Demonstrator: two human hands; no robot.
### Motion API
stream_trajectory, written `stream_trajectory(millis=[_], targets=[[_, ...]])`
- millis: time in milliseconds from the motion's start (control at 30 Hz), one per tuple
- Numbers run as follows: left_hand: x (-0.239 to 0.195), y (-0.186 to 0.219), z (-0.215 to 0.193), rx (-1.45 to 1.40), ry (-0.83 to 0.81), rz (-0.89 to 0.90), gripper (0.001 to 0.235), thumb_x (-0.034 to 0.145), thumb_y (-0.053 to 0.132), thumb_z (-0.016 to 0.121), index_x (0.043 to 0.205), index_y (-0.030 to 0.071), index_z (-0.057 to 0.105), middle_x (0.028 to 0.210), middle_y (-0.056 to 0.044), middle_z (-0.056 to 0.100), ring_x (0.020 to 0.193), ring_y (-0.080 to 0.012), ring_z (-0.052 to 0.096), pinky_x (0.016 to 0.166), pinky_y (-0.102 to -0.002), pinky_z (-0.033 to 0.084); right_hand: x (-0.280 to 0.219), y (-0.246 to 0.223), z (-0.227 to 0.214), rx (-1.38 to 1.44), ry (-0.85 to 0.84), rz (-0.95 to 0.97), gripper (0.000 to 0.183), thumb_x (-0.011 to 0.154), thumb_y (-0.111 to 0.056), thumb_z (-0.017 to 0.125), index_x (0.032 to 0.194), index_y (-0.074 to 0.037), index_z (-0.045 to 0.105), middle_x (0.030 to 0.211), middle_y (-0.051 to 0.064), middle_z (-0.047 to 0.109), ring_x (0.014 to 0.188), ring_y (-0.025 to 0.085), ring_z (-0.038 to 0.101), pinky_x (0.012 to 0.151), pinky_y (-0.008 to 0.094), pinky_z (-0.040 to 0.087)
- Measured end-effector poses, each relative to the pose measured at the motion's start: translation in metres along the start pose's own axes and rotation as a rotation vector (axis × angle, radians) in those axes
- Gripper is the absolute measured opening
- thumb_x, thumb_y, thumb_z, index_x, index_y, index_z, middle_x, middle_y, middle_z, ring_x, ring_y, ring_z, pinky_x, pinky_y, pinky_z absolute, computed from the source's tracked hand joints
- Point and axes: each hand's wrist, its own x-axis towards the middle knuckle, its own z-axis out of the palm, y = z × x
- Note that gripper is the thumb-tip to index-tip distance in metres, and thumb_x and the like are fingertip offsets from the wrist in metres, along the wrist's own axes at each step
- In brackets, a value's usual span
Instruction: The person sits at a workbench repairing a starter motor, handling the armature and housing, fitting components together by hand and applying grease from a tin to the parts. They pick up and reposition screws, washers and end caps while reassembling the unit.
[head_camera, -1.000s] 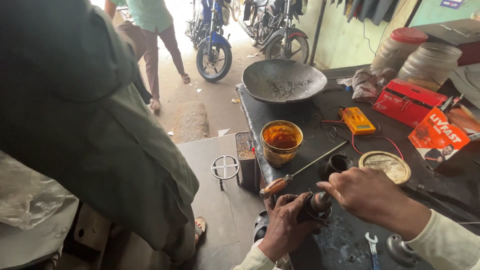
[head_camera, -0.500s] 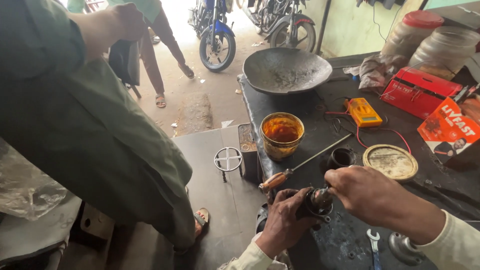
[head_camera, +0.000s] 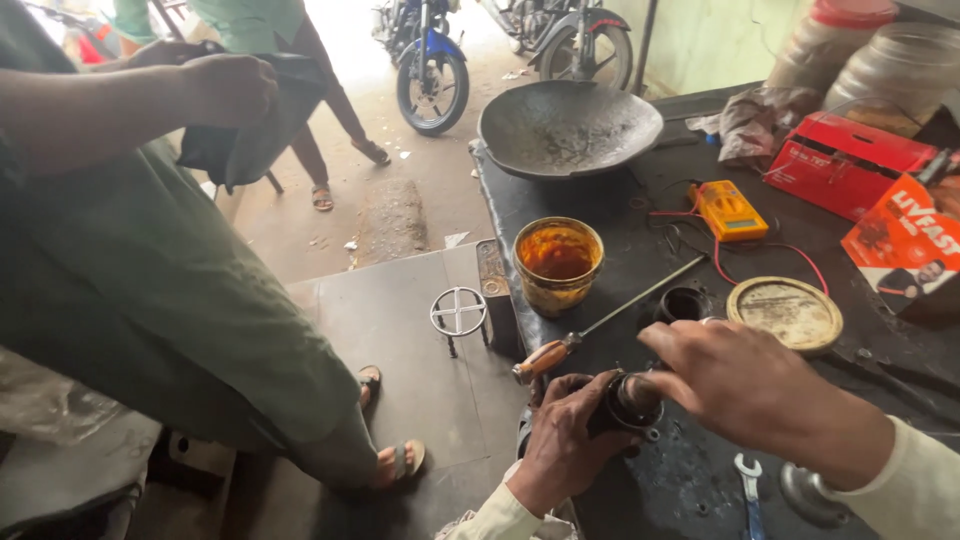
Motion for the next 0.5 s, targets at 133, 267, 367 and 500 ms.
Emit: stream_trajectory(millis=[133, 267, 367, 500], targets=[[0.001, 0.004, -0.004, 0.016, -0.048, -0.061, 0.076, 0.072, 0.024, 0.09, 0.141, 0.009, 0.061, 0.123, -0.012, 0.073, 0.125, -0.0347, 0.059, 0.107, -0.045, 0.044, 0.01, -0.024, -0.024, 0.002, -0.188, 0.156, 0.024, 0.09, -0.038, 0.065, 0.095, -0.014, 0.064, 0.079, 0.011, 0.071, 0.084, 0.034, 0.072, 0.074, 0.048, 0.056], [0.003, 0.003, -0.001, 0.006, -0.033, -0.023, 0.076, 0.075, 0.027, 0.088, 0.143, 0.01, 0.06, 0.124, -0.011, 0.074, 0.126, -0.0341, 0.06, 0.109, -0.045, 0.043, 0.002, 0.005, 0.002, -0.029, -0.078, 0.052, 0.03, 0.092, -0.042, 0.059, 0.097, -0.014, 0.067, 0.085, 0.007, 0.073, 0.084, 0.031, 0.073, 0.071, 0.045, 0.058], [0.002, 0.006, -0.001, 0.007, -0.034, -0.042, 0.076, 0.075, 0.028, 0.088, 0.144, 0.01, 0.06, 0.123, -0.011, 0.074, 0.127, -0.0344, 0.059, 0.109, -0.045, 0.043, 0.006, -0.016, -0.016, 0.041, -0.056, 0.028, 0.026, 0.09, -0.038, 0.063, 0.098, -0.013, 0.065, 0.082, 0.008, 0.071, 0.082, 0.032, 0.073, 0.071, 0.047, 0.057], [0.001, 0.002, 0.002, 0.022, -0.055, -0.06, 0.077, 0.075, 0.028, 0.089, 0.144, 0.009, 0.06, 0.123, -0.011, 0.075, 0.128, -0.0355, 0.058, 0.109, -0.046, 0.041, 0.01, -0.034, -0.033, -0.061, -0.179, 0.229, 0.032, 0.09, -0.047, 0.065, 0.092, -0.014, 0.063, 0.081, 0.009, 0.07, 0.081, 0.032, 0.073, 0.074, 0.047, 0.059]])
